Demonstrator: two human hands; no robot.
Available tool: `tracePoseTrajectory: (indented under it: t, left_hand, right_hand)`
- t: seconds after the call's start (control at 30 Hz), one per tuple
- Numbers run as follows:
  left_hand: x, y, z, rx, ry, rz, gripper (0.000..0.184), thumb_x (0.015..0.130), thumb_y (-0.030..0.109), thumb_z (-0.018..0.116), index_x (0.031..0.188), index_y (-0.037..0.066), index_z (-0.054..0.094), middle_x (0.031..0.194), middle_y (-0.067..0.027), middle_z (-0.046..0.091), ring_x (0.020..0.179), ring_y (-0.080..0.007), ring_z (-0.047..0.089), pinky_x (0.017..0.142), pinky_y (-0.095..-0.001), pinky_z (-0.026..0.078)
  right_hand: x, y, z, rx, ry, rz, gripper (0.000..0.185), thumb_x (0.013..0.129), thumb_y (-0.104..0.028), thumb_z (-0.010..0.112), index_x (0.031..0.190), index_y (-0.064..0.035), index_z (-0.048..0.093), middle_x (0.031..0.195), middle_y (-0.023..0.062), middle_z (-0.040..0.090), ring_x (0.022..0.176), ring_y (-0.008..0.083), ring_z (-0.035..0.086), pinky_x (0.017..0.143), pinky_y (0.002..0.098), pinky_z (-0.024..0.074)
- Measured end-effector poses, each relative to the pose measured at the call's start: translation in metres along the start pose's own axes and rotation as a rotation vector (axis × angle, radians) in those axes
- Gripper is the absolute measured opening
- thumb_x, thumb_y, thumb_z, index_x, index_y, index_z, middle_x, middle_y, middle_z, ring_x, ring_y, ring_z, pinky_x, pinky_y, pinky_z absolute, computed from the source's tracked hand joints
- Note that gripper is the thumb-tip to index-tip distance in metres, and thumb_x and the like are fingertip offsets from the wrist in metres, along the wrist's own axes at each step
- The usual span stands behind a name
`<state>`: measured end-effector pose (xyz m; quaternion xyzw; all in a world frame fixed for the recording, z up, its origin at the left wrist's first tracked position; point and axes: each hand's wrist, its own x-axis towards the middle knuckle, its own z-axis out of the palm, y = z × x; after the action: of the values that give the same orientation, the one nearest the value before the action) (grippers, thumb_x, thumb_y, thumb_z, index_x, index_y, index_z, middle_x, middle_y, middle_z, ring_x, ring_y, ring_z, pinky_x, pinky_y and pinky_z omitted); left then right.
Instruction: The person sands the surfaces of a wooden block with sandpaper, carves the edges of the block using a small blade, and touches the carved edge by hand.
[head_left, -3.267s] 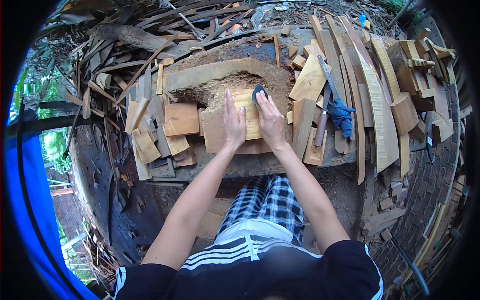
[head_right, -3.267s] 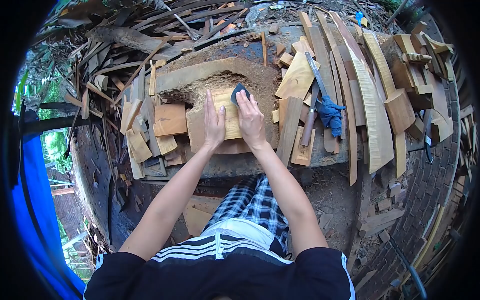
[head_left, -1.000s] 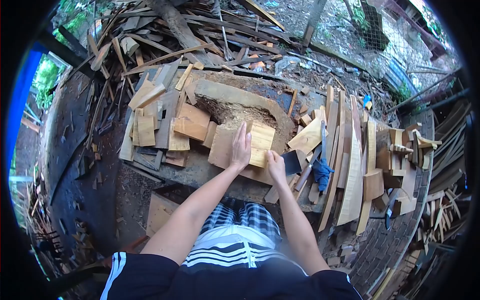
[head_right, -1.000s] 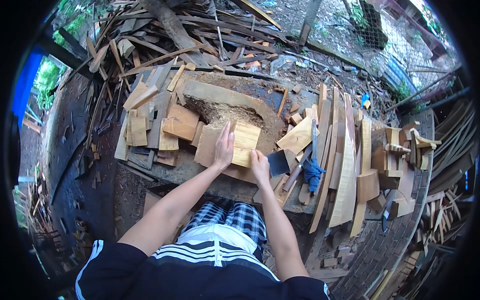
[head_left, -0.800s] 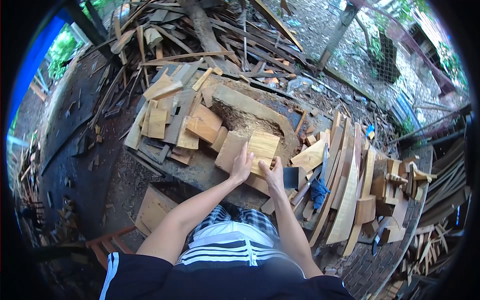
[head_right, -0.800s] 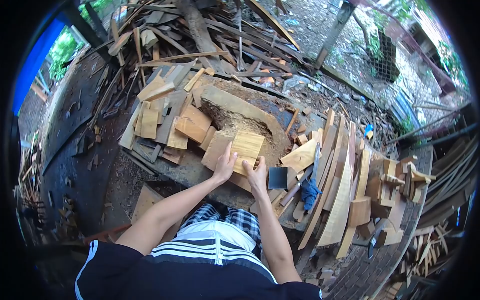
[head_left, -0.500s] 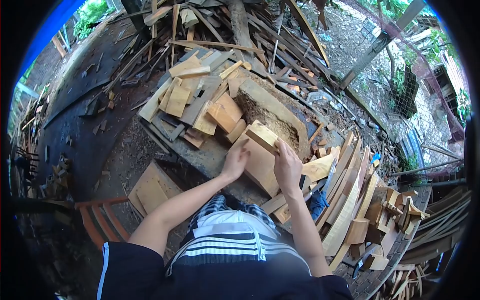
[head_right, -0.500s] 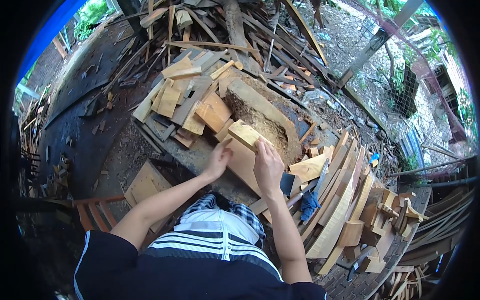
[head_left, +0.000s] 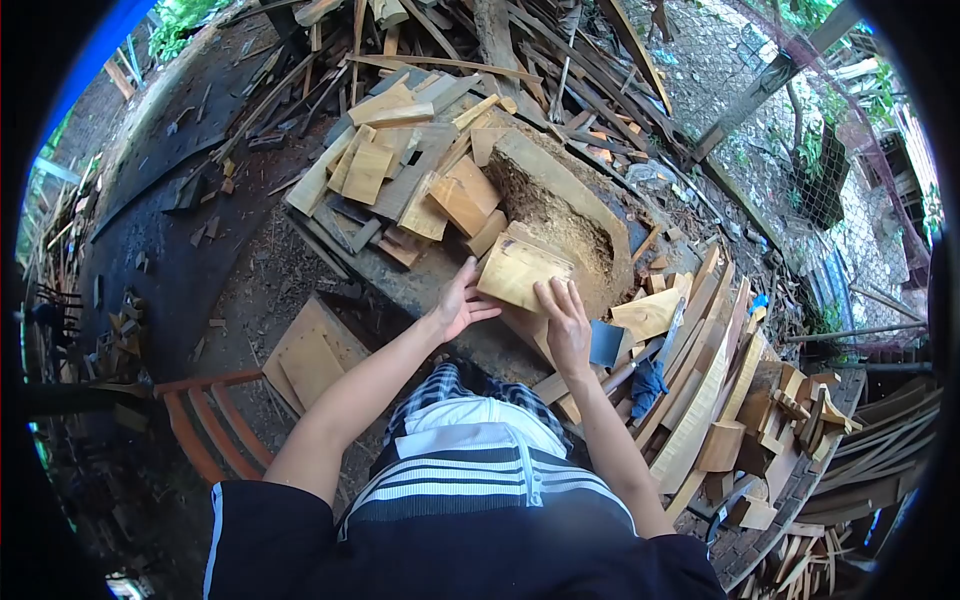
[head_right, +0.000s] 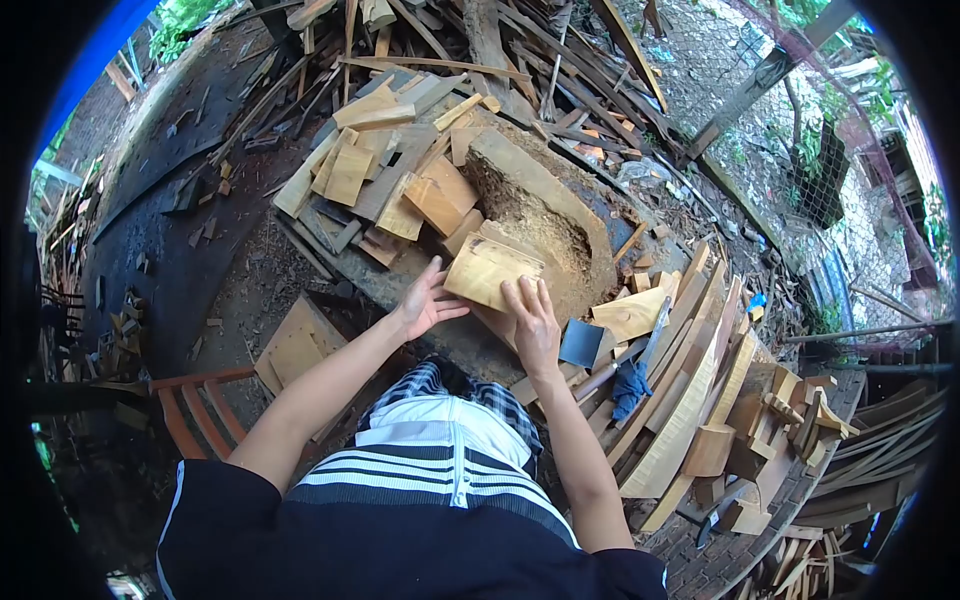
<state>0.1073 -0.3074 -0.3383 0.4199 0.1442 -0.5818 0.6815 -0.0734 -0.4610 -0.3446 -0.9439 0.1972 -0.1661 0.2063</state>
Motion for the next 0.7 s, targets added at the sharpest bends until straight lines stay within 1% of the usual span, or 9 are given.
tracePoseTrajectory:
  t: [0.13, 0.23, 0.27, 0.3, 0.33, 0.43, 0.5, 0.57, 0.7]
  left_hand:
    - [0.016, -0.021, 0.006, 0.457, 0.211, 0.156, 0.069, 0.086, 0.018, 0.078, 0.143, 0.007, 0.040, 0.134, -0.0159, 0.053, 0.118, -0.0292, 0.058, 0.098, -0.0490, 0.052]
    - [0.007, -0.028, 0.008, 0.501, 0.138, 0.245, 0.065, 0.083, 0.015, 0.080, 0.138, 0.007, 0.047, 0.127, -0.0128, 0.058, 0.116, -0.0256, 0.060, 0.089, -0.0423, 0.055]
    - [0.009, -0.031, 0.005, 0.509, 0.127, 0.241, 0.065, 0.083, 0.015, 0.080, 0.138, 0.007, 0.047, 0.127, -0.0128, 0.058, 0.116, -0.0256, 0.060, 0.089, -0.0423, 0.055]
    - [0.013, -0.034, 0.001, 0.672, 0.049, 0.463, 0.062, 0.081, 0.015, 0.081, 0.134, 0.007, 0.050, 0.121, -0.0117, 0.062, 0.111, -0.0239, 0.062, 0.085, -0.0403, 0.056]
    - [0.014, -0.036, -0.002, 0.829, -0.037, 0.684, 0.058, 0.079, 0.015, 0.082, 0.129, 0.006, 0.054, 0.115, -0.0106, 0.065, 0.107, -0.0223, 0.065, 0.080, -0.0382, 0.056]
    - [-0.019, -0.013, 0.036, 1.124, -0.053, 0.892, 0.053, 0.077, 0.014, 0.082, 0.123, 0.007, 0.057, 0.106, -0.0103, 0.068, 0.097, -0.0224, 0.068, 0.074, -0.0358, 0.055]
    - [-0.036, 0.002, 0.058, 1.190, -0.066, 0.980, 0.054, 0.077, 0.010, 0.082, 0.124, 0.007, 0.056, 0.104, -0.0101, 0.068, 0.093, -0.0217, 0.069, 0.076, -0.0339, 0.055]
    - [-0.042, 0.016, 0.069, 1.253, -0.070, 1.083, 0.054, 0.076, 0.007, 0.082, 0.124, 0.007, 0.056, 0.103, -0.0100, 0.069, 0.089, -0.0210, 0.069, 0.078, -0.0320, 0.055]
    - [-0.054, 0.035, 0.084, 1.341, -0.134, 1.350, 0.056, 0.071, 0.001, 0.081, 0.121, 0.009, 0.058, 0.107, -0.0107, 0.069, 0.093, -0.0280, 0.070, 0.079, -0.0349, 0.056]
  right_hand:
    - [-0.027, -0.001, -0.009, 0.014, -0.103, -0.028, 0.062, 0.077, 0.006, 0.060, 0.134, -0.0199, 0.061, 0.148, 0.0114, 0.049, 0.139, 0.0383, 0.042, 0.108, 0.0411, 0.0447]
    - [-0.033, 0.007, -0.014, 0.228, -0.148, 0.082, 0.065, 0.082, 0.000, 0.064, 0.143, -0.0167, 0.052, 0.152, 0.0116, 0.044, 0.141, 0.0378, 0.040, 0.111, 0.0433, 0.0421]
    - [-0.028, 0.001, -0.018, 0.482, -0.045, 0.324, 0.066, 0.087, -0.004, 0.064, 0.147, -0.0181, 0.044, 0.153, 0.0136, 0.041, 0.141, 0.0367, 0.039, 0.108, 0.0449, 0.0441]
    - [-0.023, -0.001, -0.021, 0.736, 0.067, 0.563, 0.068, 0.092, -0.008, 0.064, 0.152, -0.0194, 0.035, 0.154, 0.0156, 0.038, 0.142, 0.0356, 0.038, 0.106, 0.0464, 0.0461]
    - [-0.022, 0.011, -0.017, 0.893, 0.046, 0.653, 0.073, 0.096, -0.016, 0.064, 0.156, -0.0202, 0.023, 0.155, 0.0157, 0.032, 0.140, 0.0312, 0.039, 0.105, 0.0499, 0.0466]
    - [0.000, 0.004, -0.049, 1.290, -0.113, 0.804, 0.078, 0.094, -0.020, 0.068, 0.156, -0.0188, 0.022, 0.149, 0.0181, 0.039, 0.134, 0.0318, 0.046, 0.102, 0.0474, 0.0500]
    - [0.008, 0.004, -0.053, 1.436, -0.032, 0.809, 0.075, 0.094, -0.018, 0.068, 0.155, -0.0155, 0.025, 0.148, 0.0145, 0.041, 0.134, 0.0281, 0.046, 0.108, 0.0459, 0.0456]
    - [0.018, 0.012, -0.052, 1.665, 0.007, 0.608, 0.071, 0.094, -0.009, 0.064, 0.154, -0.0148, 0.027, 0.148, 0.0107, 0.043, 0.136, 0.0256, 0.043, 0.111, 0.0470, 0.0413]
    - [0.038, 0.007, -0.071, 1.643, 0.060, 0.524, 0.071, 0.093, -0.007, 0.066, 0.153, -0.0080, 0.029, 0.149, 0.0082, 0.042, 0.135, 0.0211, 0.045, 0.113, 0.0401, 0.0377]
